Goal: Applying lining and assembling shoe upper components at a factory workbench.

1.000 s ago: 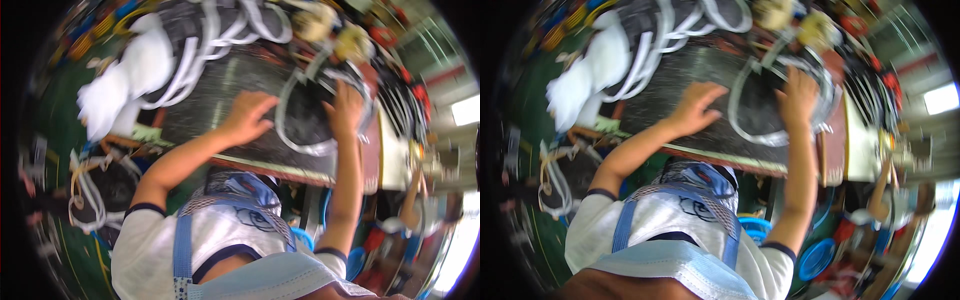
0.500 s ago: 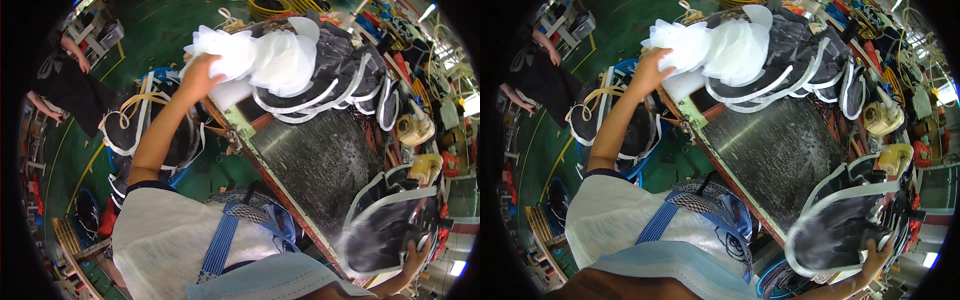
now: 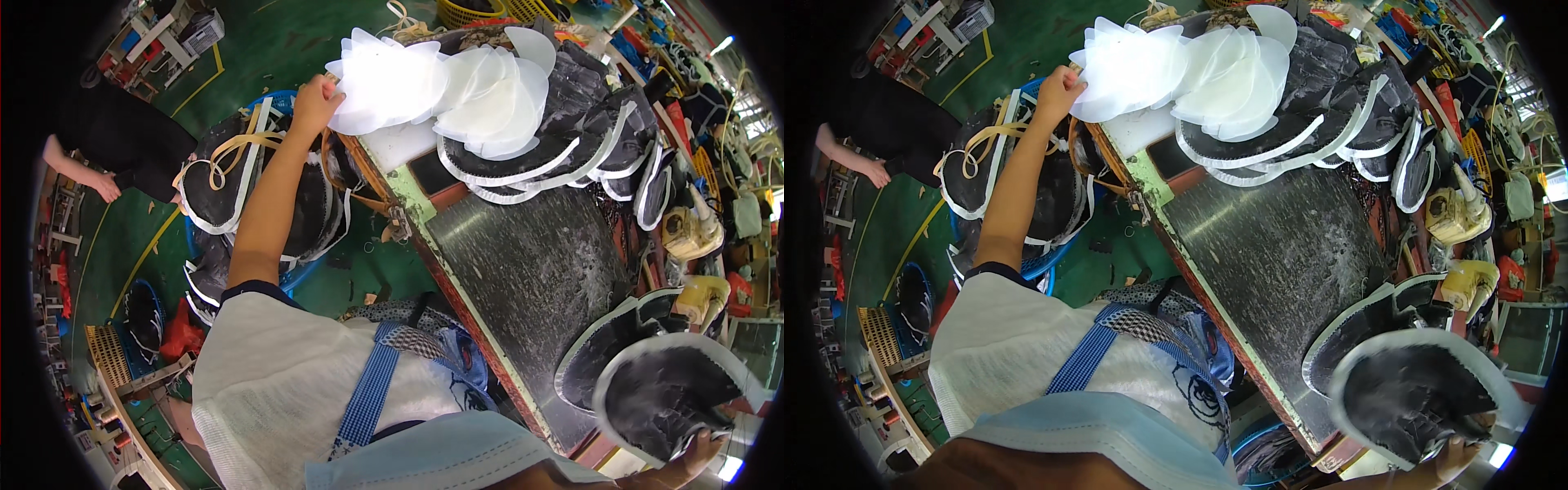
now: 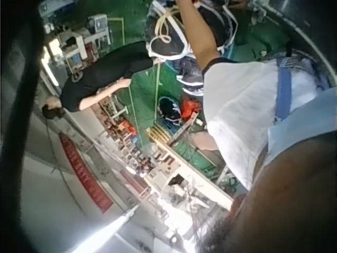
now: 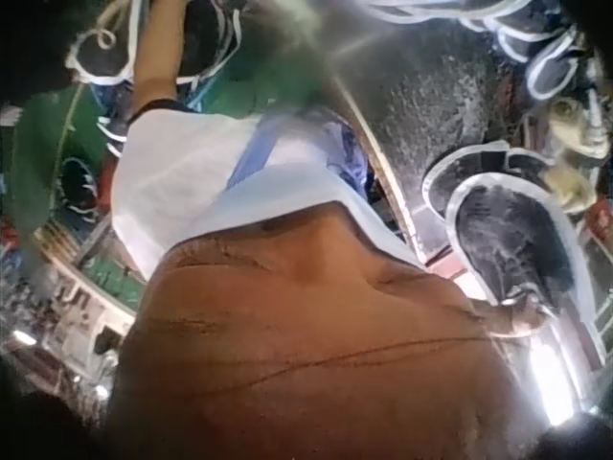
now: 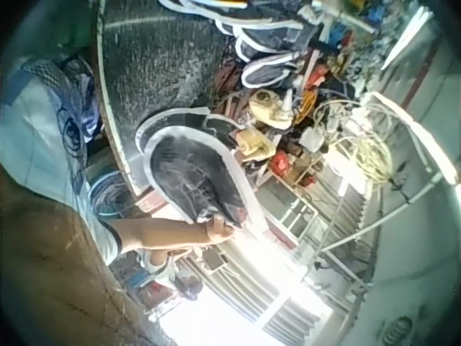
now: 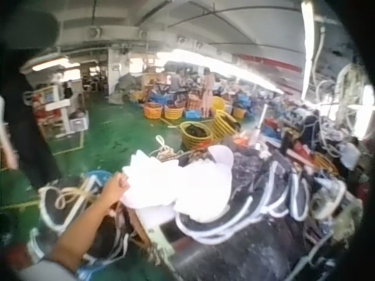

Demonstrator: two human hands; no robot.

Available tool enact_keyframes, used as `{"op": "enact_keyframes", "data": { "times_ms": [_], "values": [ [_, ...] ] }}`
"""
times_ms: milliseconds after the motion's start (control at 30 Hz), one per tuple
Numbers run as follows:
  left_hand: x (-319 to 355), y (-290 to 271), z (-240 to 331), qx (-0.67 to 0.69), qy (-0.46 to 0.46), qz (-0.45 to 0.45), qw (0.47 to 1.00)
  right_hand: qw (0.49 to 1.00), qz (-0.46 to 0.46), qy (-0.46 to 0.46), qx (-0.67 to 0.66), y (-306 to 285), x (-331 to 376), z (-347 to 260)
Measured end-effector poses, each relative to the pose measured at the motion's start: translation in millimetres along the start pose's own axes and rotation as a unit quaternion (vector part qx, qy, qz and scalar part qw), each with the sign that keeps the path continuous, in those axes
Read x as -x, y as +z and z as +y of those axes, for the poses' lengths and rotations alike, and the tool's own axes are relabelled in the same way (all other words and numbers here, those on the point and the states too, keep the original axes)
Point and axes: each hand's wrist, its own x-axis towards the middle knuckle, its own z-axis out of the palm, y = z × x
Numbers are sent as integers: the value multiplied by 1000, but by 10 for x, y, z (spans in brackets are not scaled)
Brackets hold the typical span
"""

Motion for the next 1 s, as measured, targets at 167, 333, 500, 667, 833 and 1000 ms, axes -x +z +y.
{"op": "enact_keyframes", "data": {
  "times_ms": [167, 333, 500, 667, 833, 1000],
  "values": [
    [-112, 231, -125, 1, -3, -20, 1000, 961, -248, -50, 108, 1615, -472, -168],
    [-72, -142, 113, -21, -6, -64, 998, 875, -318, -226, 287, 3686, -867, 616],
    [-3, -182, 126, -24, 57, -36, 997, 794, -359, -476, 121, 5883, -183, -381],
    [56, -215, 266, -84, 92, -38, 991, 769, -323, -513, 203, 7329, 26, -136],
    [-92, -700, 301, 343, -18, -28, 939, 776, -382, -452, 218, 7467, 106, -219],
    [-276, -1349, 916, 503, -8, -135, 853, 824, -511, -238, 47, 7253, -324, -240]
  ]
}}
